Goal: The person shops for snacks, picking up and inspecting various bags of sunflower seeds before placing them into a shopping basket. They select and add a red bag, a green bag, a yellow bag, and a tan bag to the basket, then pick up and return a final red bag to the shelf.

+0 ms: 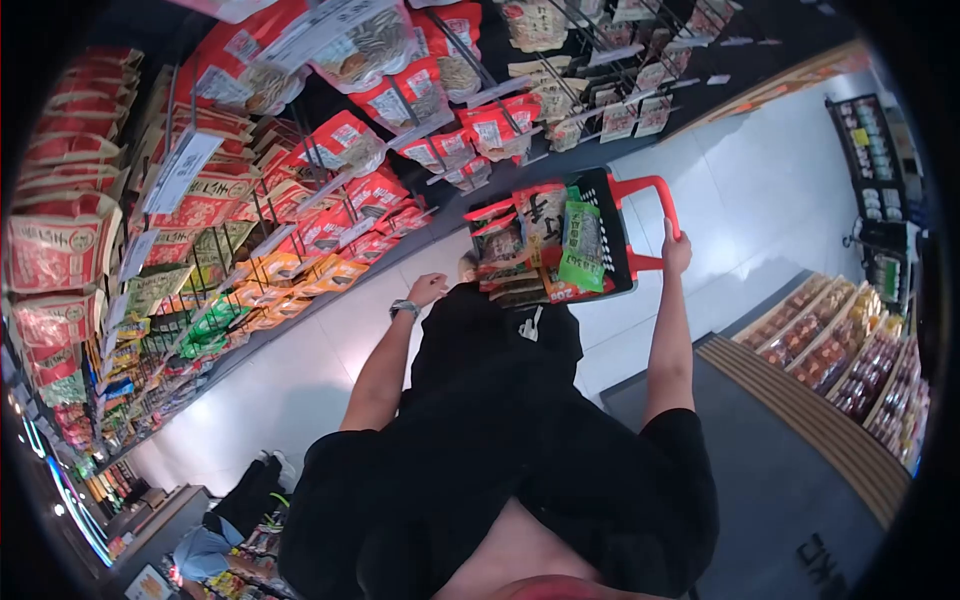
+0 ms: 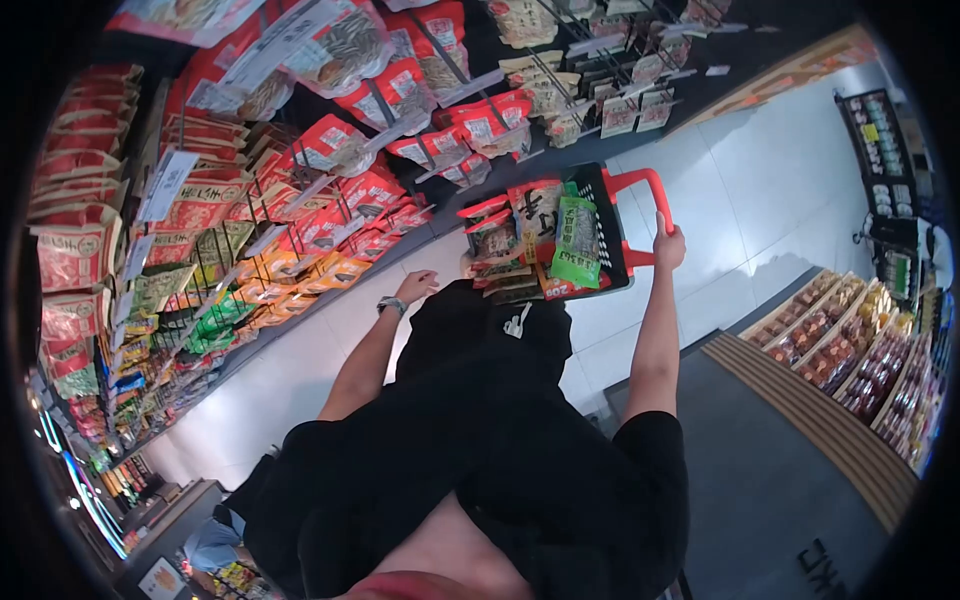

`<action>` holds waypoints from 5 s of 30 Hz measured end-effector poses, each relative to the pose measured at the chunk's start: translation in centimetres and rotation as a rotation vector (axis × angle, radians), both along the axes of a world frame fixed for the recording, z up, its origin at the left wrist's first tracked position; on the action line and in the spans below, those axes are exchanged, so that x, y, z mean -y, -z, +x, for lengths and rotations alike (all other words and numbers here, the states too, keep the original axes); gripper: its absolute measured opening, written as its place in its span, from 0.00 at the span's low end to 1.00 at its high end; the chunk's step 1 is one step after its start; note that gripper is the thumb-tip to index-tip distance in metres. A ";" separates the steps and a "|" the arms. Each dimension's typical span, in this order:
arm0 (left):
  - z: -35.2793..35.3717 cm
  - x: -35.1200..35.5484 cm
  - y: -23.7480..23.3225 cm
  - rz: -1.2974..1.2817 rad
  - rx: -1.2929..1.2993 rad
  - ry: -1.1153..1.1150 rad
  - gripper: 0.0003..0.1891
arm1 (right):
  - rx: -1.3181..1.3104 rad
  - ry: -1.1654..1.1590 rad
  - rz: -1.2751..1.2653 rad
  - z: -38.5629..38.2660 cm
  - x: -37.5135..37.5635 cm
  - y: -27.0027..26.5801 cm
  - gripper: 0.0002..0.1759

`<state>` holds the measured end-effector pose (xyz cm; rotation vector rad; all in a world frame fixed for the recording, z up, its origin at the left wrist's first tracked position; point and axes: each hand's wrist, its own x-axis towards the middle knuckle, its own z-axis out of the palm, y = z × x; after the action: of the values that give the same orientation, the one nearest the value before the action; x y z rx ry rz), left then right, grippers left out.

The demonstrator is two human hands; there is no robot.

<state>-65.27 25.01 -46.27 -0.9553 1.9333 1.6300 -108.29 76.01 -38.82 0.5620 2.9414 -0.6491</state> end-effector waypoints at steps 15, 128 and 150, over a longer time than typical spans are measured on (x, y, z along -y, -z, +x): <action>0.8 -9.0 2.3 -0.130 0.224 -0.158 0.23 | 0.086 -0.103 -0.243 -2.6 -4.4 0.4 0.44; -29.8 -8.5 -41.9 -0.230 -1.227 -0.292 0.36 | -0.046 -0.710 -1.612 2.9 29.1 -34.8 0.29; -30.4 -10.7 -45.2 -0.274 -1.241 -0.513 0.38 | -0.082 -0.672 -1.596 1.4 29.1 -36.4 0.32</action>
<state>-95.67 35.68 -1.07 -0.5383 2.8902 2.7076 -106.87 46.92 -2.46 -0.5633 1.4907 -2.2737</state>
